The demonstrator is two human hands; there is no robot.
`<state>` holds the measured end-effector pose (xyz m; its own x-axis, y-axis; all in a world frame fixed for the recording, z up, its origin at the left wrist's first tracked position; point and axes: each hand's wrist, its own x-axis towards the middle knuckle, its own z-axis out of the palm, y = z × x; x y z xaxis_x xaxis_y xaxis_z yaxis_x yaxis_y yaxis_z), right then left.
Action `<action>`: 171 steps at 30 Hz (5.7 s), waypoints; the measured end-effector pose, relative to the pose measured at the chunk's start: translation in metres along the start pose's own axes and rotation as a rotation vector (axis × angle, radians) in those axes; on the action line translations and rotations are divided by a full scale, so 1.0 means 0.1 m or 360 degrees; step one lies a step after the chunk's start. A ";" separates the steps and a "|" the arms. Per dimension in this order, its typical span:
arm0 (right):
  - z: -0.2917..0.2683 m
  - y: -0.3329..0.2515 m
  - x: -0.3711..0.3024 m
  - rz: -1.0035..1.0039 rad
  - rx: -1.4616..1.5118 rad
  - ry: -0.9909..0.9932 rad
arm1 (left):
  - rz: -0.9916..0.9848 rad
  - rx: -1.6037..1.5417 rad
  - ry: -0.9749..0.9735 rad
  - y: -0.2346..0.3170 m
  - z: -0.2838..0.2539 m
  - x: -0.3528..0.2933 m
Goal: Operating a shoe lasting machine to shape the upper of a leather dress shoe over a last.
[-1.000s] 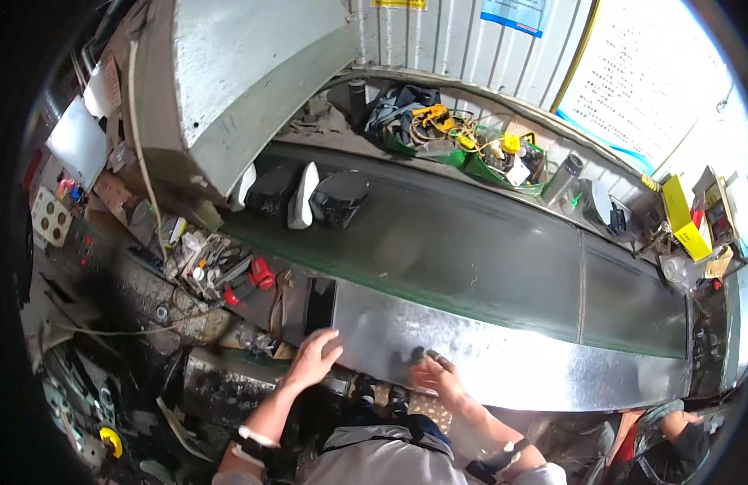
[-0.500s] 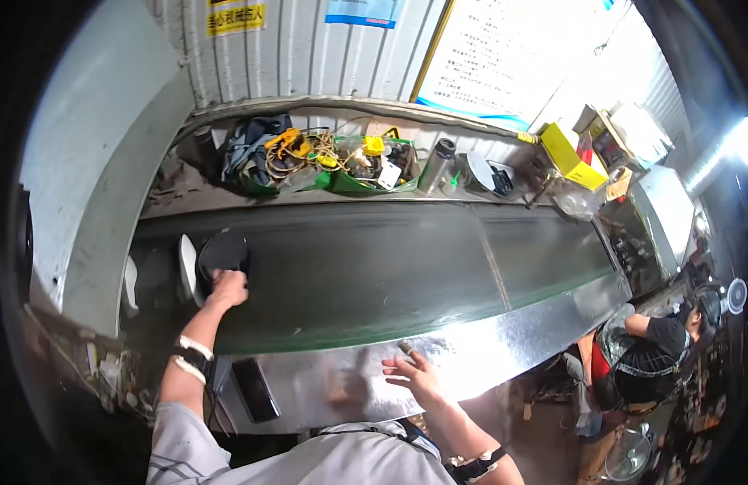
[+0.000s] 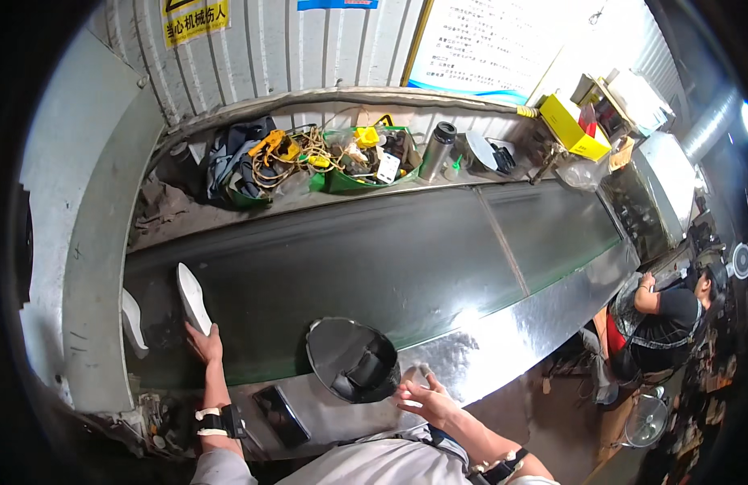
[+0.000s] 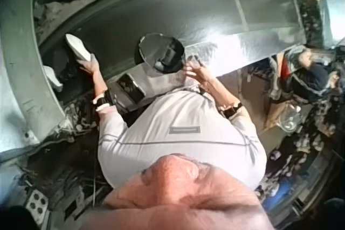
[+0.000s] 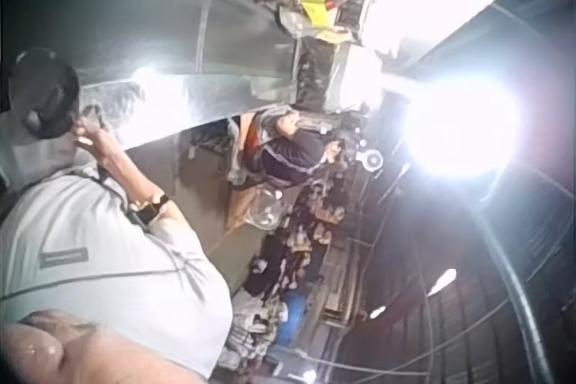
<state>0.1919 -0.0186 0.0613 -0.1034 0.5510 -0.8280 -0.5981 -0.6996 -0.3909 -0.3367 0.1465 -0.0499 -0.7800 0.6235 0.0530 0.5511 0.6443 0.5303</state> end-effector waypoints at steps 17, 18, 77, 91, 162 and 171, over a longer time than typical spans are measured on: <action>-0.29 -0.18 0.01 -0.0442 0.0121 -0.0086 | 0.1473 0.0023 -0.0254 1.29 -1.29 -2.55; -0.50 -0.19 -0.13 -0.0392 0.0093 -0.0126 | 0.1553 0.0051 -0.0289 1.29 -1.33 -2.75; -1.09 0.65 -0.55 -0.1847 -0.2104 -0.0537 | 0.0198 0.0084 -0.0715 1.42 -0.16 -3.79; -0.93 0.43 -0.61 -0.1098 -0.1500 -0.1145 | -0.0158 -0.0578 -0.0595 1.01 -0.87 -3.63; 1.56 6.41 -3.52 0.0636 -0.1325 -0.1803 | -0.0899 -0.2571 0.1997 -4.07 -5.15 -5.83; 1.44 6.62 -3.30 0.0300 -0.1232 -0.1895 | -0.0715 -0.2179 0.2101 -4.32 -4.85 -5.76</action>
<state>-0.2845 -0.5981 0.1341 -0.9553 0.1990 -0.2185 0.0350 -0.6579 -0.7523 -0.2692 -0.7059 0.1005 -0.8303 -0.5485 -0.0990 0.2244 -0.4915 0.8414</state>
